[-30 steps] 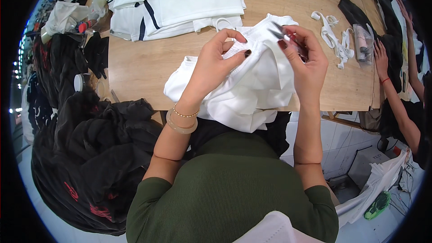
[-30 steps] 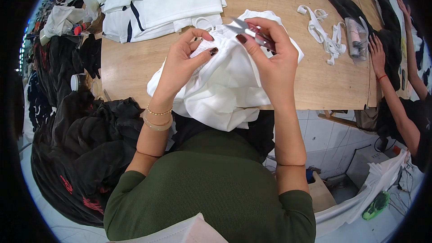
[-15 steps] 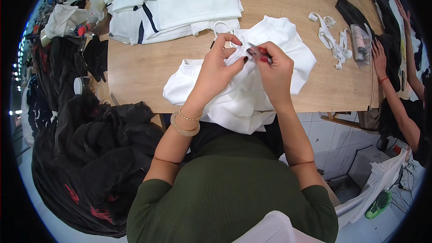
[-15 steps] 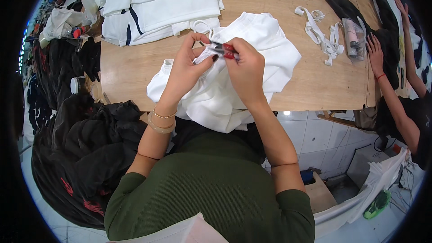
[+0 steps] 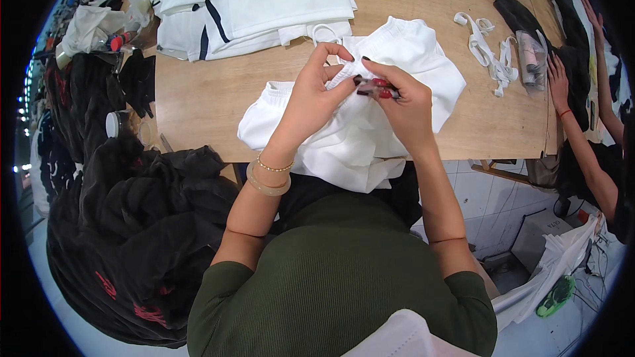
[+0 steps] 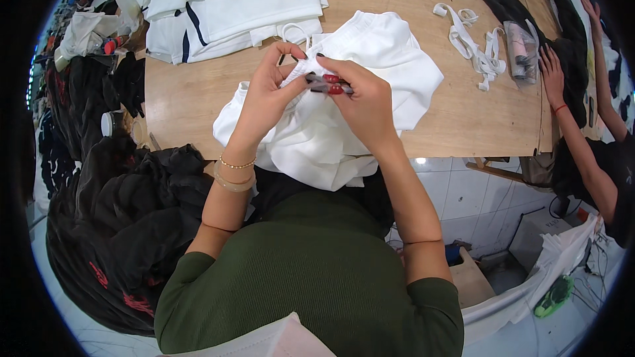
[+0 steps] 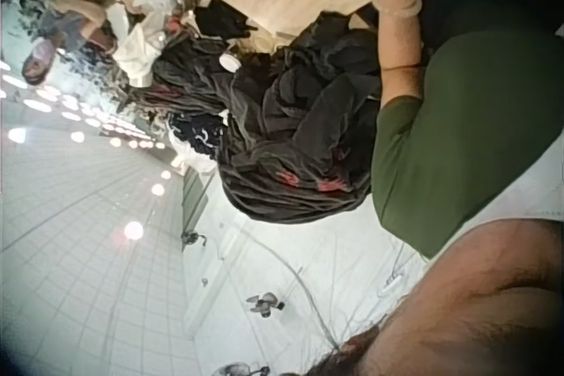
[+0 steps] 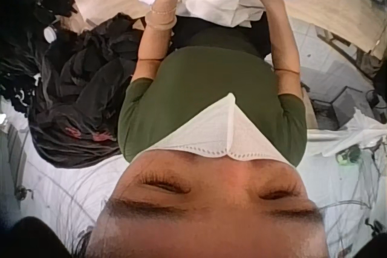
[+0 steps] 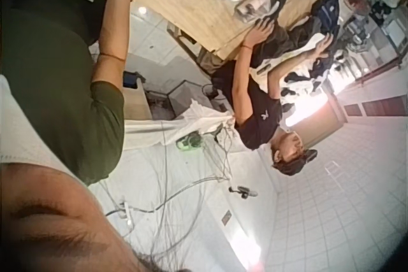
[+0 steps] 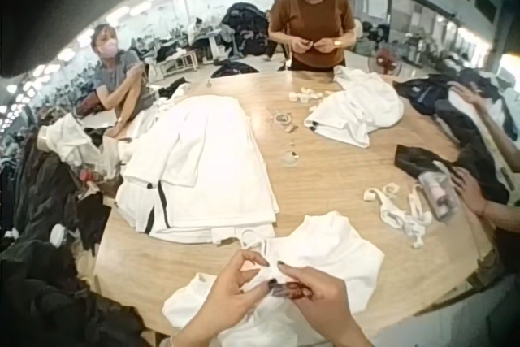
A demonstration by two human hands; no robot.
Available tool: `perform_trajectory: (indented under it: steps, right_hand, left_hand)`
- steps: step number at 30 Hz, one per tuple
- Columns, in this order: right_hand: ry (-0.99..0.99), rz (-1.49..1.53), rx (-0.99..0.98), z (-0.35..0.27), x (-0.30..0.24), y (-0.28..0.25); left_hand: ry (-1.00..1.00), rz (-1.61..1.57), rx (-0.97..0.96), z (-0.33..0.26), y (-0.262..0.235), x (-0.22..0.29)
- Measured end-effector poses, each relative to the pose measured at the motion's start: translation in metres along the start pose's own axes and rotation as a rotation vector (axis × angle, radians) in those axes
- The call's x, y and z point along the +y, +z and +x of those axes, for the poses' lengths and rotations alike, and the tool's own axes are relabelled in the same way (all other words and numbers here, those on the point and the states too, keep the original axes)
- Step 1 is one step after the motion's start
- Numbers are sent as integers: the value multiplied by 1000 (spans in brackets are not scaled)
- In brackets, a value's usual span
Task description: The recorder is using thread snips to trim excess threads from white trousers on a factory workbench.
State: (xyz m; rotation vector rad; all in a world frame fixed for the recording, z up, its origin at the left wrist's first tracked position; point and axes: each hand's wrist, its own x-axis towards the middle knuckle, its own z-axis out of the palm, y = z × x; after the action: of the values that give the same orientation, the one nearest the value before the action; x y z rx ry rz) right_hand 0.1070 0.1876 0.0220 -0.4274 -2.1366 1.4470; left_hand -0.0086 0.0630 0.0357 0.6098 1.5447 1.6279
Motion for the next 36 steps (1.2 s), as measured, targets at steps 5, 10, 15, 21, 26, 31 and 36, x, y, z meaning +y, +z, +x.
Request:
perform_trajectory:
  steps: [5, 10, 15, 21, 26, 31, 36]
  right_hand:
    - [-22, -193, 30, 7, -1, -14]
    - [393, 357, 2, 10, -10, -46]
    - [347, 198, 88, 10, -5, -53]
    - [23, -41, -62, 0, 7, -10]
    - [147, -133, -108, 8, 9, -22]
    - [351, 60, -158, 11, 5, -35]
    - [422, 224, 19, 15, 5, -37]
  left_hand:
    - [-25, 19, -13, -3, -5, -3]
    - [-22, 70, 4, -3, -6, 0]
    - [6, 69, 0, -2, -4, -2]
    - [-7, -4, -28, -1, -4, -1]
    - [40, 164, -33, -4, -2, -5]
    - [88, 370, -59, -3, 0, -6]
    - [-9, 413, -63, -4, 3, -1]
